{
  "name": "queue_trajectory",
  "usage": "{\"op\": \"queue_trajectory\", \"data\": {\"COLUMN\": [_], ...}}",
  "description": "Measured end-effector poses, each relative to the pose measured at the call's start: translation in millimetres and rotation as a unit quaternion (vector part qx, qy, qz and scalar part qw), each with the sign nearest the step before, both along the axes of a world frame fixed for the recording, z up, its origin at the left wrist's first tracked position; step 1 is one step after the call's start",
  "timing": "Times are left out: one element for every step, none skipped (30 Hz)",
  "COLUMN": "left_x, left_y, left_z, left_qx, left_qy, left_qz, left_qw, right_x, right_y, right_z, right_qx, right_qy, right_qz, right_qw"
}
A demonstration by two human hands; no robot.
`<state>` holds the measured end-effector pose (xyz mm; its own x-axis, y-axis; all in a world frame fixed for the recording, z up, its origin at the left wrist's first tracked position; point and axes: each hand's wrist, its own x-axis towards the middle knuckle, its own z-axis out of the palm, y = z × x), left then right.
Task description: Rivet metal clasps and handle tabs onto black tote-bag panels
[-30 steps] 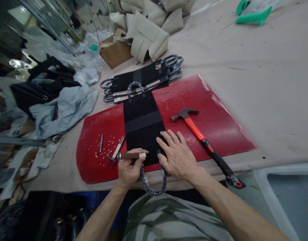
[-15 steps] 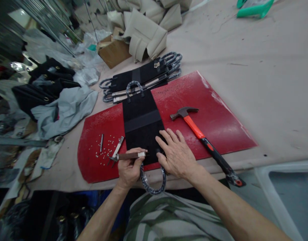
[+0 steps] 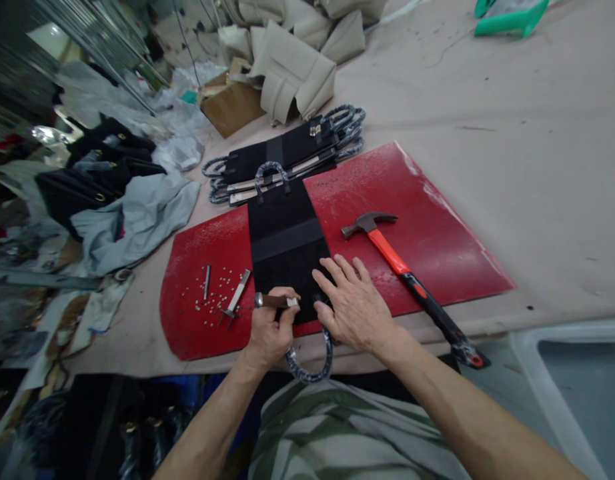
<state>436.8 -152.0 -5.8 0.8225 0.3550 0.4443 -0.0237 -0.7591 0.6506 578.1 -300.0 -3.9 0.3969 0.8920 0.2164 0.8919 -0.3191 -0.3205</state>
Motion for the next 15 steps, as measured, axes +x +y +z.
{"op": "queue_trajectory", "data": {"left_x": [0.6,0.9,1.1,1.0,0.9,0.8,0.7,0.6,0.7,0.9,1.1,1.4,1.7,2.0,2.4], "left_y": [-0.4,-0.8,-1.1,-1.3,-1.3,-1.1,-0.8,-0.5,-0.2,0.1,0.3,0.4,0.5,0.6,0.7], "left_z": [-0.3,-0.6,-0.9,-1.2,-1.3,-1.4,-1.3,-1.2,-1.0,-0.9,-1.0,-1.3,-1.9,-2.7,-3.8], "left_qx": [-0.005,-0.014,-0.024,-0.034,-0.043,-0.052,-0.059,-0.062,-0.063,-0.063,-0.064,-0.065,-0.068,-0.071,-0.074], "left_qy": [0.007,0.012,0.017,0.019,0.019,0.018,0.016,0.013,0.010,0.008,0.006,0.004,0.004,0.006,0.009], "left_qz": [-0.002,-0.002,-0.003,-0.002,-0.001,0.002,0.005,0.006,0.005,0.003,0.000,-0.002,-0.005,-0.008,-0.010], "left_qw": [1.000,1.000,1.000,0.999,0.999,0.998,0.998,0.998,0.998,0.998,0.998,0.998,0.998,0.997,0.997], "right_x": [-0.1,0.1,0.5,1.5,3.1,5.6,8.9,13.2,18.2,23.8,29.7,35.7,41.2,46.0,49.9], "right_y": [0.1,0.0,-0.6,-1.9,-4.3,-8.0,-13.1,-19.8,-27.9,-37.0,-46.5,-56.0,-64.7,-72.1,-77.6], "right_z": [-0.8,-1.6,-2.2,-2.4,-1.9,-0.7,1.5,4.4,7.9,11.6,15.1,18.0,20.1,21.6,22.4], "right_qx": [0.003,0.008,0.015,0.027,0.042,0.062,0.082,0.099,0.106,0.101,0.082,0.050,0.013,-0.019,-0.039], "right_qy": [0.001,0.004,0.007,0.014,0.021,0.027,0.028,0.022,0.006,-0.016,-0.039,-0.057,-0.066,-0.062,-0.044], "right_qz": [0.001,0.002,0.006,0.012,0.018,0.020,0.014,-0.003,-0.032,-0.073,-0.116,-0.154,-0.184,-0.206,-0.220], "right_qw": [1.000,1.000,1.000,0.999,0.999,0.998,0.996,0.995,0.994,0.992,0.989,0.985,0.981,0.976,0.974]}}
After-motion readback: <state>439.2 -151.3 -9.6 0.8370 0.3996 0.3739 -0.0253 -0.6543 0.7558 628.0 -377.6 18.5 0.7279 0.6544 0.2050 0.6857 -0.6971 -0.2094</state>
